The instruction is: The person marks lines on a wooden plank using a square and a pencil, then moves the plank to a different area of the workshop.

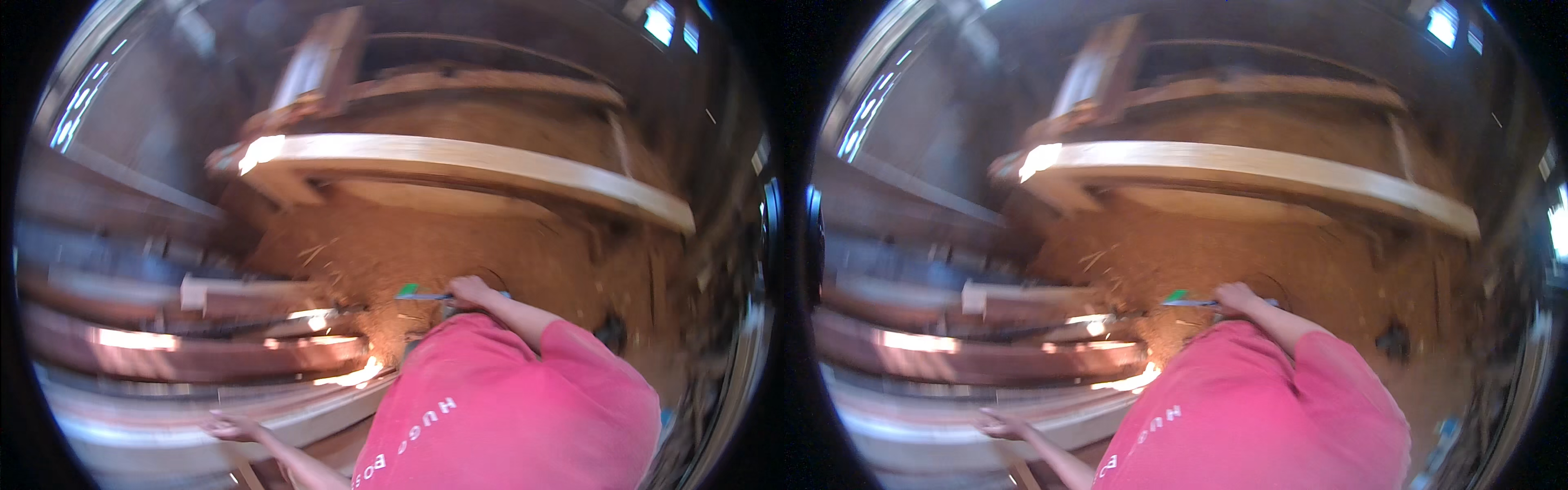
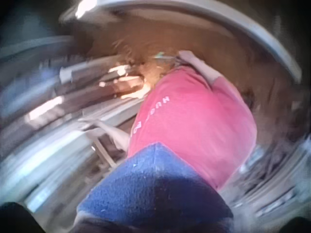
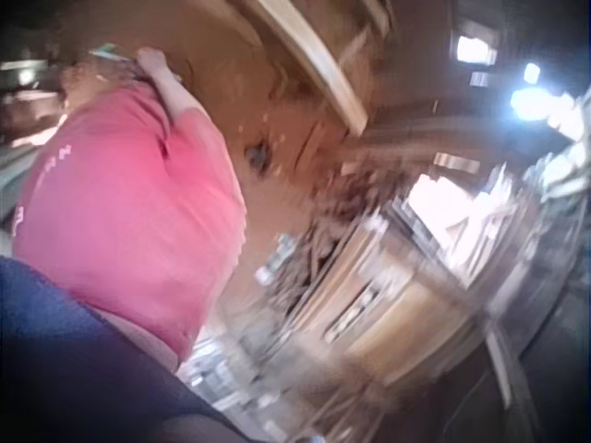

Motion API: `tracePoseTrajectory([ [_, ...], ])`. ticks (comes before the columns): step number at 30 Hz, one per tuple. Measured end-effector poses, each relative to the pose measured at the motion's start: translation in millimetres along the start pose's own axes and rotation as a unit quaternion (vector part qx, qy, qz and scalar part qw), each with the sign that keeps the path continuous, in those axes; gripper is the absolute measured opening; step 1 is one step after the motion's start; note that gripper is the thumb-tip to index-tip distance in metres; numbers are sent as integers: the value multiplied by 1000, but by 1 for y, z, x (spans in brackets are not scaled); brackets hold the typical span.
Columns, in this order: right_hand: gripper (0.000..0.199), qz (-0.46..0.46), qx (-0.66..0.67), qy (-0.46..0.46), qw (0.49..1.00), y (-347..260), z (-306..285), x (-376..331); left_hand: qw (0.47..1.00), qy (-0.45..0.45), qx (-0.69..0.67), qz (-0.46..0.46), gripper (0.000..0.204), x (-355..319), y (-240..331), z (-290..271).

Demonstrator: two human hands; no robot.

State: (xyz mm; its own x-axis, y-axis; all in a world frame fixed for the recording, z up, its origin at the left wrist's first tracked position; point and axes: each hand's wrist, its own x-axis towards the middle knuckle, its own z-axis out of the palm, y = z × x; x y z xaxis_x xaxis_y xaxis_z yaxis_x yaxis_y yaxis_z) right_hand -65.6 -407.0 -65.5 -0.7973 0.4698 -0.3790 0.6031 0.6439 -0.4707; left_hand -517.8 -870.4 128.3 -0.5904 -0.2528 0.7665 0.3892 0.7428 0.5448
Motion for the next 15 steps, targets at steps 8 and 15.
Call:
tracePoseTrajectory([
  [8, 24, -90, 128, 60, 986, 13, -147, -58, 703, -681, -197, 50, 95, -295, 322, 17],
  [15, 32, -109, 218, 87, 966, 94, -224, -139, 540, -766, -349, 0, 26, -346, 452, 45],
])
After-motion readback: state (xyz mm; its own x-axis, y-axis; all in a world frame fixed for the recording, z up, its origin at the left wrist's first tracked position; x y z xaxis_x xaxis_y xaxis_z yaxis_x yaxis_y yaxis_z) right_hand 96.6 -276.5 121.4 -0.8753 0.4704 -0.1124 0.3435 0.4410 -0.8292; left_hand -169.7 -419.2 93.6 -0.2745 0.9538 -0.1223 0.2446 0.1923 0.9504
